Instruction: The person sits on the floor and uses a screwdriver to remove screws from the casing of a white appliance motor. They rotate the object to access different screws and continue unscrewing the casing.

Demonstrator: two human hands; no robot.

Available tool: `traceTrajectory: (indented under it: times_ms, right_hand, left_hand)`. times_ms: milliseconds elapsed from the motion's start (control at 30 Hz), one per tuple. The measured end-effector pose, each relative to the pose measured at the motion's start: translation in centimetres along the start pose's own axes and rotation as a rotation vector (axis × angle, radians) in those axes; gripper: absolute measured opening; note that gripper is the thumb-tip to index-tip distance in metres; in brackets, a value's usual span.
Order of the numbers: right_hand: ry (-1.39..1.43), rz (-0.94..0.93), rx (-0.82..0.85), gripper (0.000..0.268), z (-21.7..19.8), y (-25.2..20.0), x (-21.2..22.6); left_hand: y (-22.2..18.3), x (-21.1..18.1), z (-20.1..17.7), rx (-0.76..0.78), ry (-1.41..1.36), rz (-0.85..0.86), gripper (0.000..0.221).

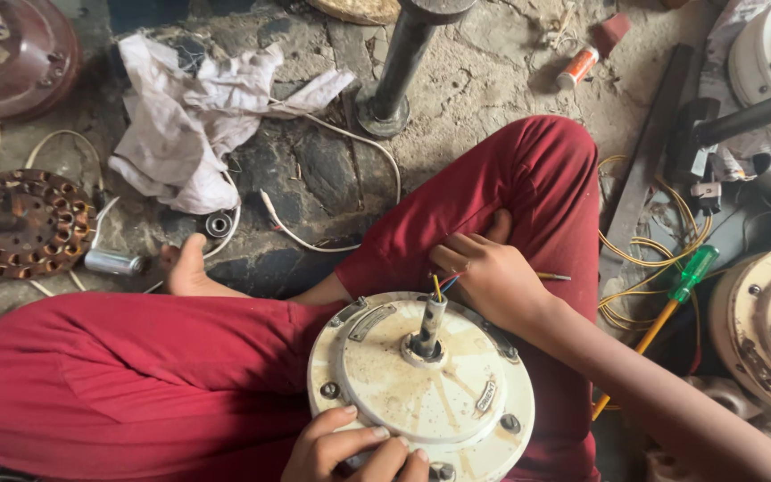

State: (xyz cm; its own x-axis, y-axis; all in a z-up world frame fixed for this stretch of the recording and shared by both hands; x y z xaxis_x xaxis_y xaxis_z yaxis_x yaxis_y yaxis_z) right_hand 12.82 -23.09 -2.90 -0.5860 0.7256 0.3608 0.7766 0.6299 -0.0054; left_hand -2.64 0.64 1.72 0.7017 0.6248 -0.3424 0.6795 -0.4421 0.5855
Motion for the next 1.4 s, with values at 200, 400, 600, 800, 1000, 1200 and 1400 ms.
traceTrajectory:
  times_ms: [200,400,600,800,1000,1200,1400]
  right_hand:
    - [-0.162,-0.022,0.066,0.027,1.5,0.1,-0.7]
    - [-0.139,-0.027,0.097,0.048,2.3,0.2,-1.5]
    - [-0.175,-0.110,0.049,0.030,2.8,0.0,-1.6]
    - [-0.385,-0.382,0.008,0.023,2.9,0.1,-2.1]
    - [-0.400,-0.350,-0.017,0.023,3.6,0.4,-1.8]
    - [-0.420,-0.285,0.007,0.024,4.8,0.9,-2.1]
    - [-0.437,-0.248,-0.011,0.024,4.6,1.1,-2.0]
  left_hand:
    - [1.5,0.5,-0.6,0.017,0.038,0.026,0.030]
    - [2.1,2.1,-0.1,-0.009,0.082,0.129,0.032]
    - [1.7,3.0,0.4,0.040,0.092,0.154,0.038]
    - [1.8,5.0,1.4,-0.003,0.056,0.179,0.037]
    - [1.0,5.5,2.4,-0.011,0.124,0.236,0.033]
    - [0.3,5.2,2.9,-0.096,0.193,0.244,0.031]
    - [0.0,5.8,4.1,-0.219,0.159,0.206,0.026]
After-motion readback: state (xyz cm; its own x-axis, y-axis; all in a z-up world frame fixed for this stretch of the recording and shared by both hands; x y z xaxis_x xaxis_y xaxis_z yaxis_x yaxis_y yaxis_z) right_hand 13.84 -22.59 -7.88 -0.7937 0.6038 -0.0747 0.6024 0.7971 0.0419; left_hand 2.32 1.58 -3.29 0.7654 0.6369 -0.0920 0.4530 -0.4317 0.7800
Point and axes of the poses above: each hand's wrist, its own y-axis towards the middle knuckle, its own z-axis out of the palm, x = y × z, the point moved 2 cm from there along y, towards the middle knuckle
